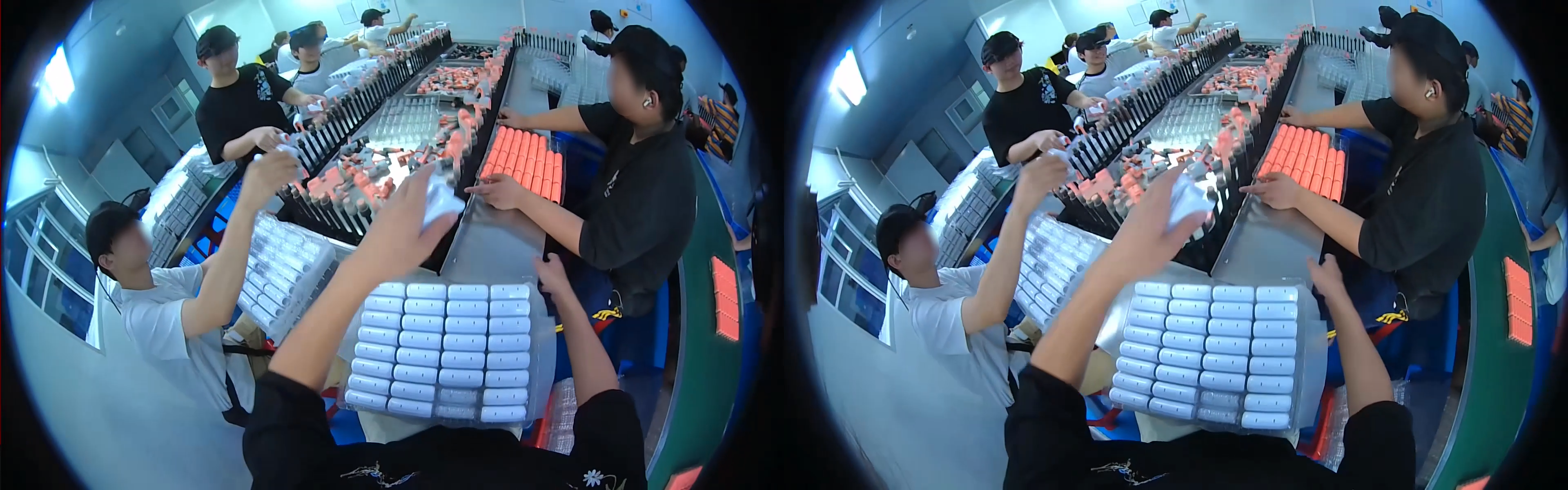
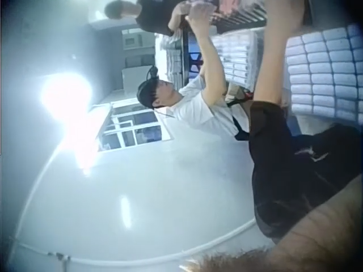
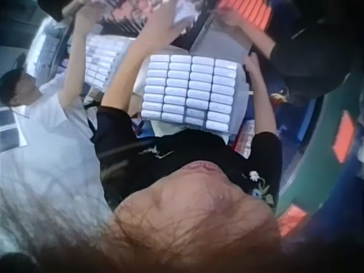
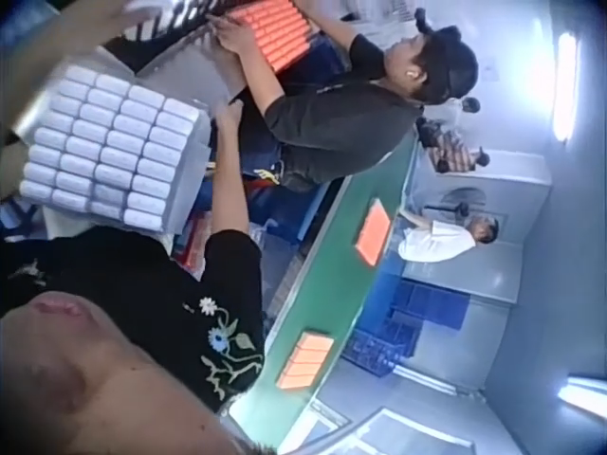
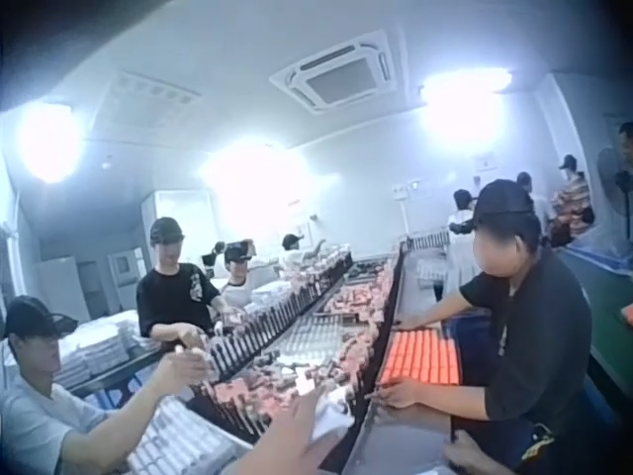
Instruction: The person assembles small components by hand, placing them into partitioned plastic trays on a factory assembly line.
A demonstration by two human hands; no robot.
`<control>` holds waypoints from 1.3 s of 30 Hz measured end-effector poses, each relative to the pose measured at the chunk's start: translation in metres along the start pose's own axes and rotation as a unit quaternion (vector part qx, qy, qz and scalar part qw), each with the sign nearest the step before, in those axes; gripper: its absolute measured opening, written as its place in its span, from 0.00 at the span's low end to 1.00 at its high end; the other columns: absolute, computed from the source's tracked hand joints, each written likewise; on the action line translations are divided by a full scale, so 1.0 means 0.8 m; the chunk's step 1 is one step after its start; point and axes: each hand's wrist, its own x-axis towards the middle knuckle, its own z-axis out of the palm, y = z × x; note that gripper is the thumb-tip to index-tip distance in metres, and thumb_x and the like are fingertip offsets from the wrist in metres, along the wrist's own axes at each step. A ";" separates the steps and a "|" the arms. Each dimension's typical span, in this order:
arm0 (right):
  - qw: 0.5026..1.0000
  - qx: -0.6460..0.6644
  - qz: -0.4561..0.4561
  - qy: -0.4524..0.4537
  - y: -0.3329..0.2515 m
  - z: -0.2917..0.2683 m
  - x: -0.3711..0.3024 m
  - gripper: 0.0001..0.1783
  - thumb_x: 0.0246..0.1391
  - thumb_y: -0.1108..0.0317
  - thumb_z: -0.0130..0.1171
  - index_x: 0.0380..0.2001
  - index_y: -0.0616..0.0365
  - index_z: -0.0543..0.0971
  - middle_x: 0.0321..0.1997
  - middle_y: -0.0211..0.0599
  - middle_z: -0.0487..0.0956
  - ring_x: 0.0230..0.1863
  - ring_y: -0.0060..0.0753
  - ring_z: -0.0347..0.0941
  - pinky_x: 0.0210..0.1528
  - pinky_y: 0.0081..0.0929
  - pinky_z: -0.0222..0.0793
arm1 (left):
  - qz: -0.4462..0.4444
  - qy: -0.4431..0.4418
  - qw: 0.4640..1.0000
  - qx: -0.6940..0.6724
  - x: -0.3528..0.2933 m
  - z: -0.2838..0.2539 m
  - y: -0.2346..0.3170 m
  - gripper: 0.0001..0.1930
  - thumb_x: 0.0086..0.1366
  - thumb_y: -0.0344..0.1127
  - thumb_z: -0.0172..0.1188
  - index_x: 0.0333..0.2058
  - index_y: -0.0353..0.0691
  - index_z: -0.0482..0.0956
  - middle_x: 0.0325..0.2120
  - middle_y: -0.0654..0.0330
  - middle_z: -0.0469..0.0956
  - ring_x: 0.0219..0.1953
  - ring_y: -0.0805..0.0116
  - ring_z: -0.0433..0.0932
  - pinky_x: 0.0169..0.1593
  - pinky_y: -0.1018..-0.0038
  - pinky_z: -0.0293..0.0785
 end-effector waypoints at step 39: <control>0.930 -0.333 -0.003 0.153 -0.053 0.087 -0.014 0.47 0.62 0.39 0.50 0.74 0.53 0.51 0.59 0.59 0.68 0.57 0.61 0.74 0.54 0.49 0.75 | -0.101 -0.165 0.914 0.355 0.033 -0.061 -0.053 0.23 0.68 0.54 0.61 0.36 0.35 0.76 0.28 0.49 0.83 0.33 0.48 0.85 0.34 0.57 0.79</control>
